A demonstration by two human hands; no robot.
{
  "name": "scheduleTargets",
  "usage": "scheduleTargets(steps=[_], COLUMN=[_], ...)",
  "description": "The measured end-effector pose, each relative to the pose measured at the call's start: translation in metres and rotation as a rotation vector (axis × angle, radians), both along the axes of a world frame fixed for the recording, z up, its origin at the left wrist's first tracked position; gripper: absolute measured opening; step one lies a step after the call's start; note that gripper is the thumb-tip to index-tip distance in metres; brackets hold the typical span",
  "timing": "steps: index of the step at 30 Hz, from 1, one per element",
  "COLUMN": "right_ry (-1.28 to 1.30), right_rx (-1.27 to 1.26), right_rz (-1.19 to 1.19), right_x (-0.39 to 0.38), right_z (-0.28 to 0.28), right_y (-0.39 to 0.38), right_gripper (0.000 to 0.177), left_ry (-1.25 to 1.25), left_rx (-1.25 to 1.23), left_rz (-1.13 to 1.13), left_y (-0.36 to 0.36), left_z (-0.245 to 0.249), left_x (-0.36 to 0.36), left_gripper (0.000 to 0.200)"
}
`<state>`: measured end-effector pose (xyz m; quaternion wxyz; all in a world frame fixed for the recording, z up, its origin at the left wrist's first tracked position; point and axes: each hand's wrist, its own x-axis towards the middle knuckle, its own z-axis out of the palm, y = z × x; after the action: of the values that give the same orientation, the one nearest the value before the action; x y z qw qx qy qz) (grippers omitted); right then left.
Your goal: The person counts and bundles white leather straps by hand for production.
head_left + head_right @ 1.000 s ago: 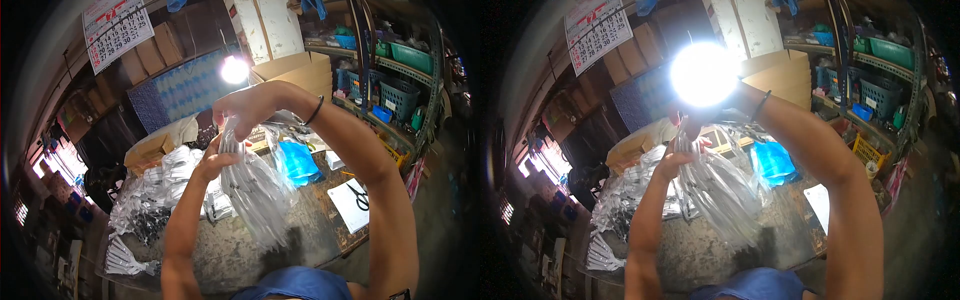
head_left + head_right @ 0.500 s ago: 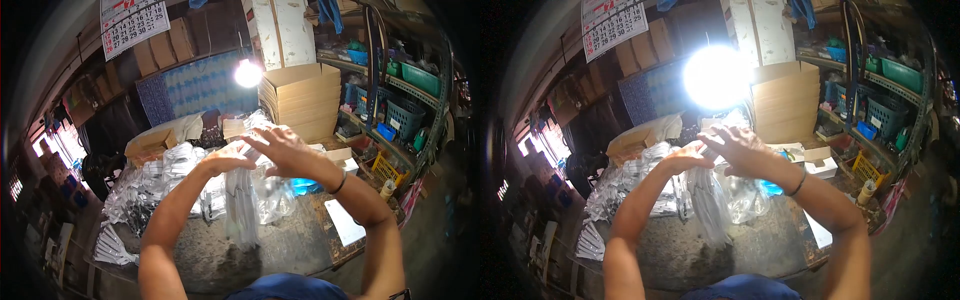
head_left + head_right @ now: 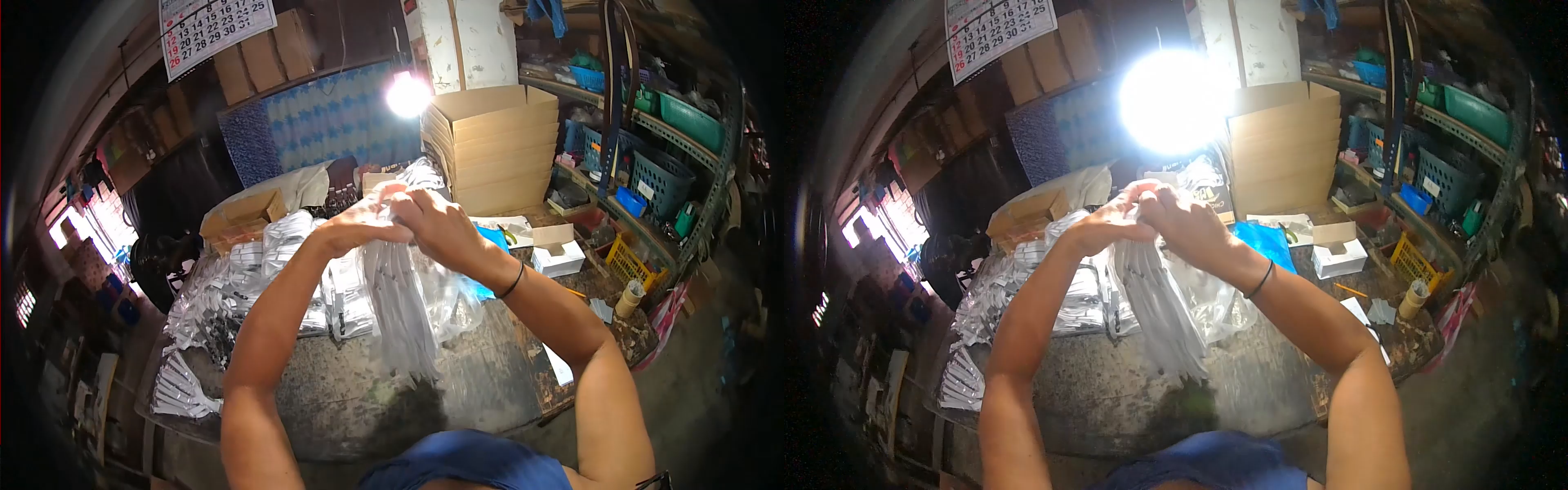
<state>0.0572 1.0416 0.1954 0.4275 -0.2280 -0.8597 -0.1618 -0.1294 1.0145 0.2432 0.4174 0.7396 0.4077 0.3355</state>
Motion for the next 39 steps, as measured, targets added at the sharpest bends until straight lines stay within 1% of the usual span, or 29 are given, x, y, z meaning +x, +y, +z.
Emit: scheduleTargets(steps=[1,2,4,5,7,8,9,11,12,13,14,15,16,17,18,20,21,22,23,24,25,27,30,35,37,39], right_ry=[0.003,0.032,0.098,0.101,0.245,0.255,0.253,0.274,0.297,0.289,0.284,0.281,0.275,0.242,0.208,0.153,0.103,0.099,0.08,0.063,0.061,0.015,-0.044,-0.078,-0.068,-0.064], right_rx=[-0.005,-0.056,-0.144,-0.148,-0.149,-0.211,-0.208,-0.271,-0.409,-0.405,-0.389,-0.373,-0.373,-0.359,-0.345,-0.337,-0.326,-0.33,-0.34,-0.351,-0.358,-0.281,-0.229,-0.139,-0.118,-0.099], right_rz=[-0.006,0.008,0.084,0.083,0.28,0.33,0.335,0.362,0.437,0.435,0.43,0.424,0.418,0.441,0.463,0.456,0.456,0.443,0.417,0.391,0.374,0.358,0.372,0.383,0.359,0.34], right_x=[0.001,0.003,0.005,0.007,0.008,0.012,0.015,0.017,0.019,0.019,0.019,0.018,0.018,0.018,0.018,0.018,0.018,0.018,0.017,0.016,0.014,0.011,0.009,0.006,0.006,0.007], right_z=[0.002,0.007,0.012,0.015,0.024,0.027,0.027,0.027,0.032,0.03,0.028,0.026,0.024,0.025,0.025,0.027,0.028,0.028,0.029,0.029,0.028,0.025,0.02,0.013,0.013,0.015], right_y=[0.0,-0.001,0.006,0.009,0.011,0.012,0.019,0.035,0.029,0.031,0.032,0.033,0.035,0.031,0.028,0.023,0.02,0.017,0.014,0.011,0.008,0.003,0.004,0.003,0.0,-0.002], right_gripper=[0.034,0.035,0.039,0.039,0.042,0.045,0.045,0.045,0.045,0.045,0.044,0.044,0.044,0.043,0.043,0.042,0.042,0.042,0.042,0.042,0.042,0.033,0.035,0.039,0.038,0.036], left_ry=[-0.059,-0.056,-0.447,-0.444,-0.415,-0.287,-0.178,-0.312,-0.291,-0.272,-0.505,-0.637,-0.298,0.062,0.053,0.04,0.029,-0.397,-0.768,-0.889,-0.896,-0.903,-0.911,-0.911,-0.74,-0.781], left_rx=[0.016,0.01,-0.062,-0.066,-0.027,0.059,0.094,0.195,0.215,0.234,0.041,-0.017,0.474,0.941,0.938,1.181,1.178,0.572,-0.072,-0.027,-0.039,-0.038,-0.035,-0.02,-0.017,-0.051], left_rz=[0.02,0.014,-0.189,-0.19,-0.203,-0.131,-0.004,0.041,0.018,-0.006,-0.132,-0.324,-0.163,0.014,0.011,0.08,0.073,-0.097,-0.258,-0.374,-0.386,-0.398,-0.41,-0.416,-0.279,-0.293], left_y=[-0.002,0.0,0.011,0.017,0.029,0.032,0.046,0.047,0.042,0.038,0.041,0.033,0.047,0.05,0.051,0.047,0.031,0.007,-0.009,-0.013,-0.014,-0.014,-0.014,-0.018,-0.023,-0.023], left_z=[0.0,-0.003,-0.021,-0.033,-0.064,-0.078,-0.106,-0.131,-0.138,-0.145,-0.153,-0.149,-0.165,-0.172,-0.181,-0.193,-0.187,-0.174,-0.168,-0.173,-0.178,-0.191,-0.21,-0.226,-0.224,-0.222], left_x=[-0.004,-0.01,-0.025,-0.032,-0.047,-0.052,-0.064,-0.056,-0.055,-0.053,-0.046,-0.034,-0.04,-0.039,-0.037,-0.025,-0.016,-0.005,0.004,0.014,0.017,0.025,0.035,0.039,0.036,0.035], left_gripper=[0.099,0.099,0.109,0.109,0.108,0.101,0.097,0.101,0.1,0.1,0.096,0.084,0.078,0.073,0.073,0.061,0.061,0.062,0.063,0.068,0.068,0.069,0.071,0.073,0.074,0.074])
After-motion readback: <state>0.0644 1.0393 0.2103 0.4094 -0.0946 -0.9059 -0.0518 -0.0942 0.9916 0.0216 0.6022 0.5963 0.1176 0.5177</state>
